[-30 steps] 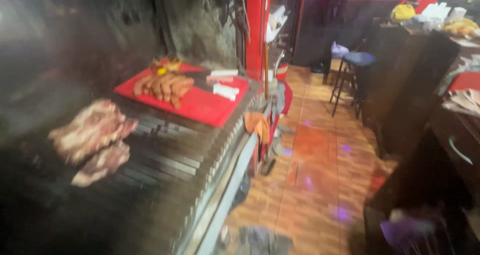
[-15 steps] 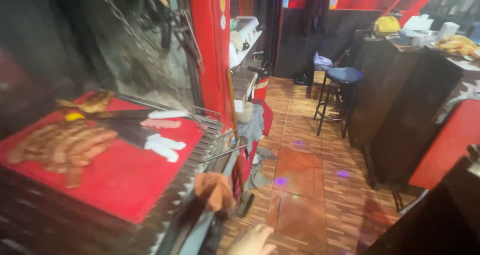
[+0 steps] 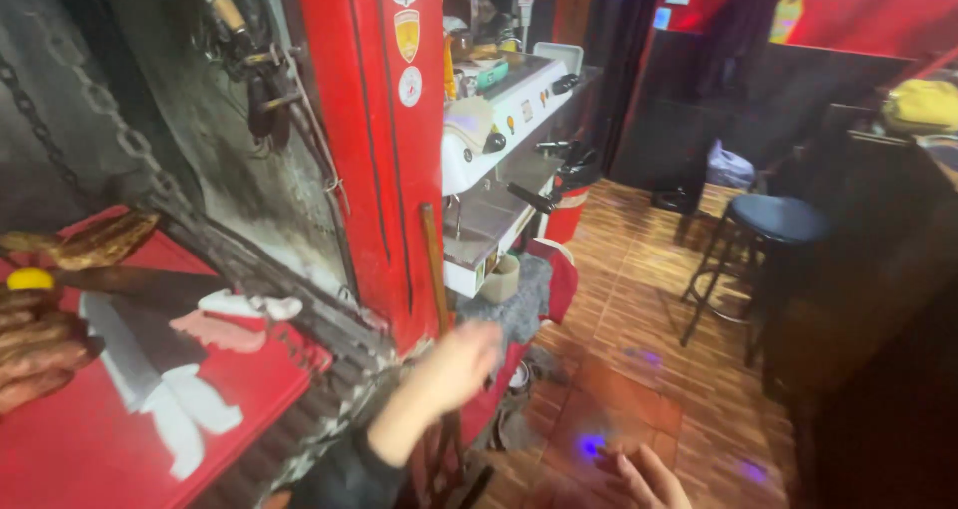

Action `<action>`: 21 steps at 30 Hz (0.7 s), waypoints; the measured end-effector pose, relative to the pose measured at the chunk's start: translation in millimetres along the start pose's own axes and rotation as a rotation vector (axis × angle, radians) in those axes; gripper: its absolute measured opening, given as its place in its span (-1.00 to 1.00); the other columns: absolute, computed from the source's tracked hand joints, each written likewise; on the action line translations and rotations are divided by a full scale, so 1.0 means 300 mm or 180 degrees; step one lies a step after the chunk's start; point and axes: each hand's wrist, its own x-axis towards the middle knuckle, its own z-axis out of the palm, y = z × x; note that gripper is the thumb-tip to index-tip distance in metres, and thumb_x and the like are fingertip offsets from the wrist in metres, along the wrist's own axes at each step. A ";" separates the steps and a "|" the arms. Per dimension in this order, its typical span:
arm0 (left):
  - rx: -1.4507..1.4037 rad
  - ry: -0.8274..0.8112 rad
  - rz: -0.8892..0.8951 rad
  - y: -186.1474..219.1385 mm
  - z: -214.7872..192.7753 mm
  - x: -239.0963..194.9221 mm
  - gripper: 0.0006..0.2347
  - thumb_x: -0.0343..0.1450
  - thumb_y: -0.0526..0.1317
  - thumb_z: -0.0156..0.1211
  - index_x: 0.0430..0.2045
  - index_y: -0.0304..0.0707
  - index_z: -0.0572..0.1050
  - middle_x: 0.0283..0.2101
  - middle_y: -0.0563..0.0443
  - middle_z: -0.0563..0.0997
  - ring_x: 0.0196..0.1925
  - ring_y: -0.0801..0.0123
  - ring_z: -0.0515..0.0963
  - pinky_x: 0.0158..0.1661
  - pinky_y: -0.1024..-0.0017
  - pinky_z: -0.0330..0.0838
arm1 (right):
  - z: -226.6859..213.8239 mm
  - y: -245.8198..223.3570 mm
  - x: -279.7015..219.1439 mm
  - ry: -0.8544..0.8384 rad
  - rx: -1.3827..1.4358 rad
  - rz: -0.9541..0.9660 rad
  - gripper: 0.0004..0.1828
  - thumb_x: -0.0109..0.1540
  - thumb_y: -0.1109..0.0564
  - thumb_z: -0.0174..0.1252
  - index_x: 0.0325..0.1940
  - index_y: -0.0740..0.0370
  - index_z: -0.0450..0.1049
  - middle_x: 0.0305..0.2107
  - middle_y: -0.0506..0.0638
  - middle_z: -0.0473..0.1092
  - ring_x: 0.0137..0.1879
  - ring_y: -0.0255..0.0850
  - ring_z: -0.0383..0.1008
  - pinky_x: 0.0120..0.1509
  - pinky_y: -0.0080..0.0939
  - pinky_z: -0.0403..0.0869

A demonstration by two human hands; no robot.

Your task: Maintaining grill coals and heating a beverage using an espresso machine steam wand.

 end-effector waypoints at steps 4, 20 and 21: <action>0.0832 0.0921 0.0369 -0.213 -0.096 0.513 -0.86 0.47 -0.29 0.04 -0.18 -0.34 0.47 -0.23 -0.30 0.58 -0.12 -0.20 0.58 -0.13 -0.02 0.47 | 0.120 -0.333 0.238 -0.0370 0.0451 -0.0482 -0.42 0.34 -0.10 -0.02 0.35 0.28 0.31 0.24 0.25 0.40 0.33 0.09 0.42 0.34 0.17 0.39; 0.2420 0.1242 -0.1301 -0.372 -0.286 1.146 -0.74 0.64 -0.05 -0.07 0.00 -0.12 0.55 -0.12 -0.21 0.67 -0.09 -0.06 0.66 -0.12 0.04 0.51 | -0.074 -0.910 0.894 -0.2286 0.3988 -0.1109 0.04 0.31 -0.60 -0.25 0.71 -0.04 -0.21 0.62 0.15 -0.22 0.70 0.07 -0.23 0.68 0.46 -0.19; 0.2072 0.1901 -0.0971 -0.263 -0.286 1.122 -0.75 0.64 -0.04 -0.01 0.02 -0.09 0.56 -0.16 -0.21 0.66 -0.14 -0.08 0.66 -0.16 0.04 0.51 | -0.068 -0.930 0.910 -0.2300 0.3996 -0.1117 0.05 0.30 -0.60 -0.25 0.72 -0.05 -0.21 0.63 0.15 -0.22 0.70 0.07 -0.23 0.68 0.46 -0.18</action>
